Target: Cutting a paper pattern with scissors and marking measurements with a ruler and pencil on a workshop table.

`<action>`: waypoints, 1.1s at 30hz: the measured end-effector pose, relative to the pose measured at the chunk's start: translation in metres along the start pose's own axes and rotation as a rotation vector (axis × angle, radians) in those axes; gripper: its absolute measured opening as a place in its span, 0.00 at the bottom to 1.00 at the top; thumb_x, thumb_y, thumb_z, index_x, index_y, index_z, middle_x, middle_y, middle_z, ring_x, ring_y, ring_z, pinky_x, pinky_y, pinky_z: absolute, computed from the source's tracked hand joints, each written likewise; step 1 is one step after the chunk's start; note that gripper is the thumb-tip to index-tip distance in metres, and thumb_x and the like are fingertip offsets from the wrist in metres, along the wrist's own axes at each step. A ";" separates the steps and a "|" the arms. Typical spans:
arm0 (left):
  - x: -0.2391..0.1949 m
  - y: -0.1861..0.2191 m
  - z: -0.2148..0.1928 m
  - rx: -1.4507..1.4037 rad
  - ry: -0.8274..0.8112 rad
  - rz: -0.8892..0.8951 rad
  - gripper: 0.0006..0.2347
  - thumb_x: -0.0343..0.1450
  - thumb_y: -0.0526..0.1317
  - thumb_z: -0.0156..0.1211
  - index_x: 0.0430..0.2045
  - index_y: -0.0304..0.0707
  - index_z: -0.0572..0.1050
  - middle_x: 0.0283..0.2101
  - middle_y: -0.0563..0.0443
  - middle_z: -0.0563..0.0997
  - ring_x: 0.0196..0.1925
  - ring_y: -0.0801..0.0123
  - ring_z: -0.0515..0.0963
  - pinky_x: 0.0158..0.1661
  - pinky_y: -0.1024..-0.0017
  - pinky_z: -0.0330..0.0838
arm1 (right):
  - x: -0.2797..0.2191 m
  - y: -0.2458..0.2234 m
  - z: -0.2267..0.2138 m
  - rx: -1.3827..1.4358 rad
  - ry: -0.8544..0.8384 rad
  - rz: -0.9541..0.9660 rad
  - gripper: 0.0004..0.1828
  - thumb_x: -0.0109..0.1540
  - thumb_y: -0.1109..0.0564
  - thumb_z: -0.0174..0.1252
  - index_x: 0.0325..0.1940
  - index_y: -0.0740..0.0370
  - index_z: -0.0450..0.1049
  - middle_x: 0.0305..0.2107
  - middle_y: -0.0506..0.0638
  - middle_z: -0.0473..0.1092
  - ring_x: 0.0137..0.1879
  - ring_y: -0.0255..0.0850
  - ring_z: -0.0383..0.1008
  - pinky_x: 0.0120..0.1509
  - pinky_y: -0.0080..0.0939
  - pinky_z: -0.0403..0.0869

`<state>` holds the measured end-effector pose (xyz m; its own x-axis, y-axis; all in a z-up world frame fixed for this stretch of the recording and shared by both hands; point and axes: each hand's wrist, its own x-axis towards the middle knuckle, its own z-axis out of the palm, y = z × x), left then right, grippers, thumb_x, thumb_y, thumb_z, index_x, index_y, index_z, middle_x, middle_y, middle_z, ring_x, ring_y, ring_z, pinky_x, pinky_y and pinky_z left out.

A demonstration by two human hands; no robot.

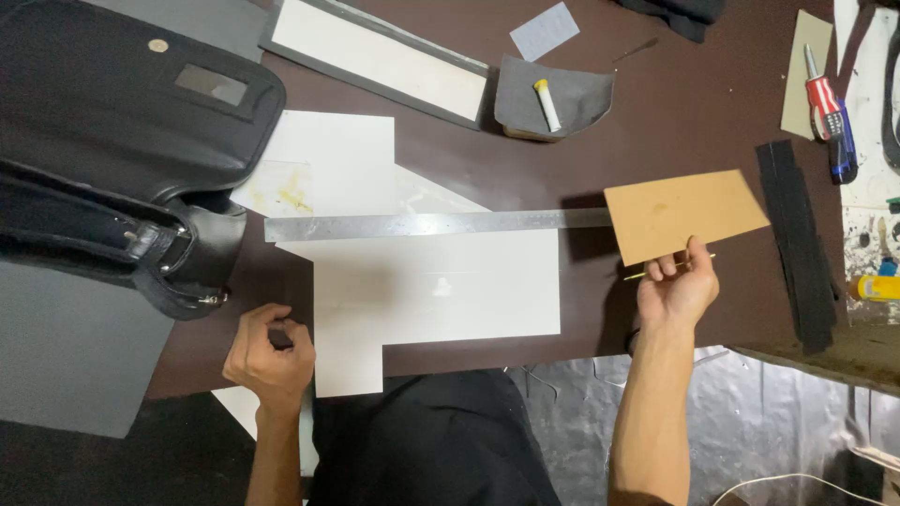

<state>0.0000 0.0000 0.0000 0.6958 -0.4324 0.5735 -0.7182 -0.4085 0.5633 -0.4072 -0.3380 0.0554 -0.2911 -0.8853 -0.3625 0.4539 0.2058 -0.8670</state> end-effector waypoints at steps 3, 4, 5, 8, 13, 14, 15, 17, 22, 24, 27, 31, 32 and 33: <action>-0.004 -0.002 0.000 0.013 -0.006 -0.017 0.09 0.61 0.29 0.58 0.25 0.49 0.79 0.27 0.62 0.79 0.25 0.65 0.79 0.35 0.75 0.72 | -0.006 -0.008 0.039 -0.062 -0.042 -0.025 0.09 0.67 0.50 0.62 0.38 0.54 0.71 0.27 0.40 0.64 0.23 0.27 0.59 0.25 0.24 0.56; 0.001 0.003 -0.003 0.016 -0.002 -0.021 0.09 0.61 0.29 0.58 0.25 0.49 0.79 0.27 0.62 0.79 0.25 0.65 0.79 0.35 0.75 0.72 | -0.006 0.001 0.040 -0.064 -0.048 -0.024 0.09 0.67 0.50 0.62 0.38 0.54 0.71 0.27 0.40 0.64 0.23 0.27 0.59 0.25 0.24 0.56; 0.006 0.007 -0.007 0.011 -0.034 -0.043 0.08 0.61 0.28 0.59 0.25 0.47 0.78 0.27 0.60 0.79 0.26 0.62 0.79 0.34 0.73 0.72 | -0.004 0.011 0.043 -0.140 -0.042 0.008 0.10 0.67 0.54 0.62 0.37 0.58 0.70 0.24 0.42 0.64 0.22 0.27 0.58 0.24 0.25 0.54; 0.020 0.022 -0.024 -0.031 -0.183 -0.204 0.07 0.64 0.28 0.60 0.29 0.42 0.79 0.30 0.53 0.81 0.30 0.56 0.82 0.33 0.69 0.75 | -0.015 0.048 0.043 -0.510 -0.168 -0.160 0.13 0.64 0.62 0.66 0.46 0.69 0.69 0.28 0.47 0.66 0.30 0.29 0.64 0.34 0.29 0.62; 0.039 0.050 -0.062 -0.106 -0.646 -0.550 0.14 0.70 0.36 0.61 0.49 0.33 0.75 0.43 0.48 0.83 0.37 0.65 0.86 0.38 0.68 0.82 | -0.079 0.048 0.086 -1.273 -0.642 -0.503 0.17 0.61 0.55 0.64 0.55 0.57 0.78 0.52 0.48 0.70 0.48 0.36 0.67 0.47 0.35 0.68; 0.040 0.057 -0.070 0.078 -0.829 -0.575 0.14 0.71 0.45 0.59 0.48 0.40 0.75 0.39 0.56 0.85 0.41 0.63 0.85 0.40 0.60 0.79 | -0.075 0.051 0.088 -1.378 -0.687 -0.574 0.21 0.62 0.53 0.60 0.60 0.55 0.76 0.56 0.50 0.67 0.53 0.41 0.69 0.52 0.44 0.69; 0.041 0.065 -0.075 0.262 -1.003 -0.598 0.16 0.72 0.53 0.57 0.47 0.47 0.74 0.34 0.64 0.87 0.44 0.61 0.84 0.41 0.53 0.77 | -0.068 0.053 0.092 -1.485 -0.732 -0.652 0.24 0.63 0.51 0.56 0.64 0.52 0.73 0.61 0.52 0.64 0.58 0.47 0.71 0.57 0.53 0.70; 0.041 0.069 -0.081 0.302 -1.102 -0.646 0.17 0.72 0.58 0.53 0.43 0.49 0.75 0.35 0.65 0.87 0.46 0.61 0.83 0.44 0.54 0.76 | -0.067 0.047 0.098 -1.513 -0.792 -0.644 0.23 0.64 0.51 0.57 0.63 0.55 0.74 0.58 0.51 0.66 0.55 0.47 0.71 0.55 0.53 0.70; 0.044 0.083 -0.089 0.124 -1.157 -0.918 0.21 0.68 0.58 0.58 0.49 0.49 0.73 0.44 0.59 0.85 0.52 0.65 0.80 0.53 0.61 0.73 | -0.054 0.031 0.108 -1.578 -0.987 -0.608 0.21 0.64 0.54 0.60 0.62 0.58 0.75 0.49 0.51 0.70 0.48 0.48 0.74 0.52 0.50 0.71; 0.047 0.086 -0.089 -0.061 -1.072 -1.026 0.25 0.65 0.52 0.63 0.55 0.45 0.70 0.48 0.47 0.82 0.50 0.59 0.82 0.51 0.62 0.75 | -0.041 0.030 0.107 -1.602 -1.124 -0.591 0.23 0.65 0.50 0.60 0.62 0.60 0.70 0.52 0.53 0.70 0.57 0.51 0.73 0.61 0.52 0.69; 0.046 0.088 -0.086 -0.184 -1.003 -1.121 0.27 0.65 0.50 0.63 0.60 0.48 0.67 0.50 0.46 0.82 0.58 0.55 0.81 0.53 0.64 0.73 | -0.023 0.031 0.107 -1.678 -1.211 -0.544 0.25 0.66 0.47 0.56 0.63 0.59 0.66 0.51 0.55 0.68 0.57 0.50 0.70 0.62 0.50 0.68; 0.030 0.074 -0.076 -0.210 -0.967 -1.120 0.28 0.65 0.49 0.64 0.62 0.55 0.66 0.63 0.40 0.76 0.61 0.49 0.80 0.58 0.63 0.72 | -0.029 0.028 0.115 -1.747 -1.191 -0.520 0.19 0.68 0.46 0.52 0.58 0.58 0.66 0.51 0.55 0.64 0.51 0.52 0.72 0.57 0.53 0.71; 0.030 0.074 -0.076 -0.277 -0.935 -1.094 0.27 0.66 0.46 0.64 0.62 0.53 0.67 0.58 0.44 0.81 0.54 0.54 0.85 0.54 0.66 0.75 | -0.031 0.028 0.115 -1.744 -1.175 -0.561 0.18 0.69 0.47 0.52 0.56 0.60 0.65 0.50 0.55 0.64 0.49 0.52 0.73 0.53 0.54 0.71; 0.030 0.074 -0.077 -0.340 -0.904 -1.064 0.26 0.66 0.43 0.64 0.61 0.50 0.67 0.53 0.47 0.86 0.47 0.60 0.89 0.50 0.70 0.78 | -0.033 0.028 0.113 -1.739 -1.156 -0.599 0.17 0.69 0.48 0.52 0.55 0.61 0.64 0.49 0.55 0.65 0.46 0.53 0.73 0.49 0.54 0.72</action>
<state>-0.0318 0.0182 0.1048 0.5535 -0.4546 -0.6978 0.2571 -0.7037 0.6624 -0.2901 -0.3502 0.0812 0.7324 -0.6242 -0.2719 -0.6787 -0.6373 -0.3650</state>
